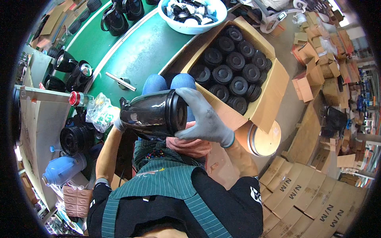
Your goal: The person repeatedly picks up black kettle bodies, inserts a metal rod into the base, and places the assembled units on a green workbench. The process is repeated for multiple units in a warehouse-like setting.
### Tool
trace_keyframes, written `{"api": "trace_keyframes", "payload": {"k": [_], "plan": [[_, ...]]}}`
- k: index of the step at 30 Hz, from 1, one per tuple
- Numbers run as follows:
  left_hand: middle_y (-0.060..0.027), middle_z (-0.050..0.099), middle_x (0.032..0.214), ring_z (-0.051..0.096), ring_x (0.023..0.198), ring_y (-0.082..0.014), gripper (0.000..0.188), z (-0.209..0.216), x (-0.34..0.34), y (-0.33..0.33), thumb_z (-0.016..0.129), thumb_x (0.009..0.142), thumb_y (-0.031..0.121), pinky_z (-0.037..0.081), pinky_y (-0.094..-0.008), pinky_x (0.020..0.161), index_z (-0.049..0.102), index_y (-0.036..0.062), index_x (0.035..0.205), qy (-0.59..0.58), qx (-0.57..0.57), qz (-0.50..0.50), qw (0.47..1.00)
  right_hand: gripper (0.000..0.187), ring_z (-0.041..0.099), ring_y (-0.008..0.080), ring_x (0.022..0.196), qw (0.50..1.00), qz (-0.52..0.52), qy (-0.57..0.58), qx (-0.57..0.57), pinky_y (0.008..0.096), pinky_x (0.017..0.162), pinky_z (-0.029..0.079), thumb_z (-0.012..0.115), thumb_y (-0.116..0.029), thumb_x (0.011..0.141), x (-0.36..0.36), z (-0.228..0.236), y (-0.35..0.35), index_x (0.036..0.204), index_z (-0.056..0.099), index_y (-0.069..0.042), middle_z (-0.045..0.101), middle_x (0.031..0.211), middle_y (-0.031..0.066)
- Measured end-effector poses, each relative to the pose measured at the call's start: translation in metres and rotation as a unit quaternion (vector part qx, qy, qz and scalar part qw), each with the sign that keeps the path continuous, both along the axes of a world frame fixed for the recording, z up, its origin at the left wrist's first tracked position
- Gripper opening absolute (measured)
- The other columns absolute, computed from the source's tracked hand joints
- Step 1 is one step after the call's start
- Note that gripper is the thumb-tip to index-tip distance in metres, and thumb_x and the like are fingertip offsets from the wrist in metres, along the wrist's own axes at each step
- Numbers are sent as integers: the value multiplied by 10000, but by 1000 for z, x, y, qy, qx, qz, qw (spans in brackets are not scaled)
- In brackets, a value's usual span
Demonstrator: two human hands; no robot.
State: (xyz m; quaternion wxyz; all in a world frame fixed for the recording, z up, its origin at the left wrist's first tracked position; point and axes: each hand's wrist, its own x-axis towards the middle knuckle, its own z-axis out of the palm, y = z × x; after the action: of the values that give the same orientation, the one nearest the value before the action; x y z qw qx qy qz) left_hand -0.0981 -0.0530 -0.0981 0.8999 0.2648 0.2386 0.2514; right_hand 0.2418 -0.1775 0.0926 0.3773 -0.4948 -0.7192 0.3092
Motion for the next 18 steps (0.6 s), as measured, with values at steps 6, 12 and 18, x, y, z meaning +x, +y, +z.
{"api": "trace_keyframes", "payload": {"k": [6,12,18], "plan": [[-274,573,1532,644,1316,-407,1092,-14,-9,7,436,974,850,550,-596,1093,445,-57,1582,23,5,41,999,1091,527,354,1440,997,-24,34,-58,454,1208,455,984,-217,640,14,24,12,1587,470,-49,525,1527,194],[-245,610,1506,665,1292,-385,946,-1,-9,22,435,1049,752,563,-568,1091,492,-43,1559,-38,-64,41,996,1113,540,355,1428,999,-17,3,-28,462,1204,456,1003,-217,600,17,27,19,1578,496,-54,537,1525,185],[-240,552,1572,594,1381,-406,988,5,-5,27,382,1039,796,503,-605,1143,456,-14,1600,-16,-173,27,984,1128,529,427,1423,996,26,-37,79,503,1195,434,1025,-290,589,11,29,24,1564,509,-53,538,1530,211]]}}
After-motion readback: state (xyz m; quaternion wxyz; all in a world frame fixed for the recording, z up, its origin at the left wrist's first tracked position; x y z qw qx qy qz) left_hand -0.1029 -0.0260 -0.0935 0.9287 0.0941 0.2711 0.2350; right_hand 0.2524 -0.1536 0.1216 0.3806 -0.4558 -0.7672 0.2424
